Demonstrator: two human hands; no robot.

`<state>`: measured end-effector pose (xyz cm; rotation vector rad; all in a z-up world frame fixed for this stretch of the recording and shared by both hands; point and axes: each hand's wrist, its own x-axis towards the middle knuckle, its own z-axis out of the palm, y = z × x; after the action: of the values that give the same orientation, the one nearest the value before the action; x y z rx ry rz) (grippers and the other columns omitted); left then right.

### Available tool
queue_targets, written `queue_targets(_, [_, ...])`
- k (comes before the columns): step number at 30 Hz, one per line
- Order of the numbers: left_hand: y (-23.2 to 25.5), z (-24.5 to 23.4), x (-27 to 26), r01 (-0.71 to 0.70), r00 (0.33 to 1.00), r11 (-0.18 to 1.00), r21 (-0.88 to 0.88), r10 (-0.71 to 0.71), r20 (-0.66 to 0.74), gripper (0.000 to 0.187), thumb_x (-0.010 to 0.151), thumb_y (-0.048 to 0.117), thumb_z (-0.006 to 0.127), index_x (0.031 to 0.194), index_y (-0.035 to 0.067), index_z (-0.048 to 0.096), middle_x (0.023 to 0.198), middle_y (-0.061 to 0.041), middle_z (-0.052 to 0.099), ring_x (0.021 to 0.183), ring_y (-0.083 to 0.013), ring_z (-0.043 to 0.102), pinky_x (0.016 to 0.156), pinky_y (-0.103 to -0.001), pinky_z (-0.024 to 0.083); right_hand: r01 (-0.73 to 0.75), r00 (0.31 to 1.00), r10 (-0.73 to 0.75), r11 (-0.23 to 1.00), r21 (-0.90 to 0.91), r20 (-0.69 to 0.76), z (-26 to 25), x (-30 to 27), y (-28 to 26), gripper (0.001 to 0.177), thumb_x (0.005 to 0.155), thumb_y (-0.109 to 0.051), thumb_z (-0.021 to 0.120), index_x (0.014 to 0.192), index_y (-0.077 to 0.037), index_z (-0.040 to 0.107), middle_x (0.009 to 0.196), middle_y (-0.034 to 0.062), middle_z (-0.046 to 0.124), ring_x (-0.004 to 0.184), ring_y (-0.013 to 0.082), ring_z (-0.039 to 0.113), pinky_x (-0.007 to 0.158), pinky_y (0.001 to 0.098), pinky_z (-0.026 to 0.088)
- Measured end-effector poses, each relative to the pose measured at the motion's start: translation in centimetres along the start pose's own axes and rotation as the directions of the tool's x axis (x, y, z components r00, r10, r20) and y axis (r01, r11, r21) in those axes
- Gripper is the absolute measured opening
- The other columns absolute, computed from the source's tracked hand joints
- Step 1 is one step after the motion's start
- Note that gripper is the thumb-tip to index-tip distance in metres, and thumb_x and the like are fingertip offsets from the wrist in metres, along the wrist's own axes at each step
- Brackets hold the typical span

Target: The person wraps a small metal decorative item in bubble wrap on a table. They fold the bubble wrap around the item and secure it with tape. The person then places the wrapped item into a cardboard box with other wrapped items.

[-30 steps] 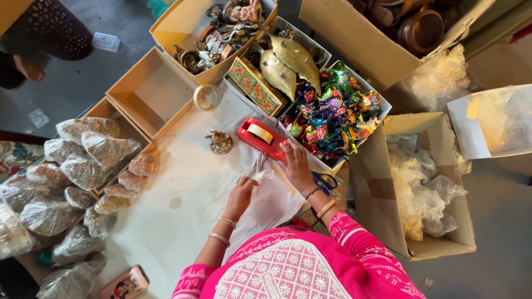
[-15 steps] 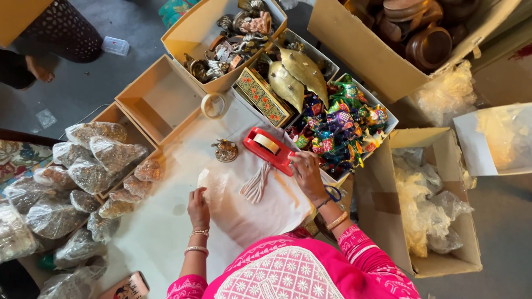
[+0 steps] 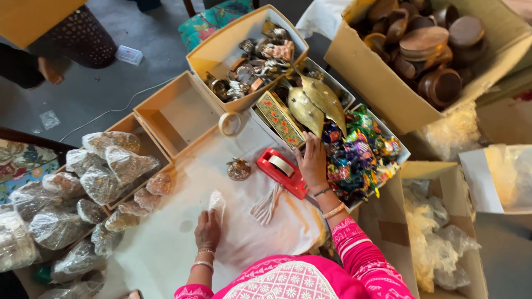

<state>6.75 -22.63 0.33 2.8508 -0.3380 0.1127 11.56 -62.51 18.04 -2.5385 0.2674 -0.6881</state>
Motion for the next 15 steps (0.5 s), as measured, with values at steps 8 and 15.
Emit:
queue_targets(8, [0.3, -1.1, 0.1, 0.025, 1.000, 0.993, -0.115, -0.025, -0.001, 0.028, 0.089, 0.011, 0.057, 0.117, 0.015, 0.064, 0.111, -0.009, 0.063, 0.088, -0.0320, 0.067, 0.068, -0.042, 0.058, -0.184, 0.983, 0.183, 0.966, 0.182, 0.021, 4.4, 1.4, 0.7, 0.070, 0.090, -0.013, 0.075, 0.151, -0.005, 0.041, 0.135, 0.0292, 0.049, 0.126, 0.0468, 0.050, 0.106, 0.0493, 0.044])
queue_targets(15, [-0.1, -0.3, -0.1, 0.029, 1.000, 0.988, -0.153, -0.028, 0.008, 0.032, 0.086, 0.011, 0.060, 0.118, 0.014, 0.063, 0.110, -0.010, 0.062, 0.089, -0.0321, 0.067, 0.069, -0.041, 0.058, -0.256, 0.957, 0.281, 0.934, 0.248, -0.069, 4.7, 1.9, 0.7, 0.067, 0.075, -0.017, 0.088, 0.133, -0.008, 0.055, 0.128, 0.0222, 0.058, 0.119, 0.0412, 0.056, 0.102, 0.0468, 0.048])
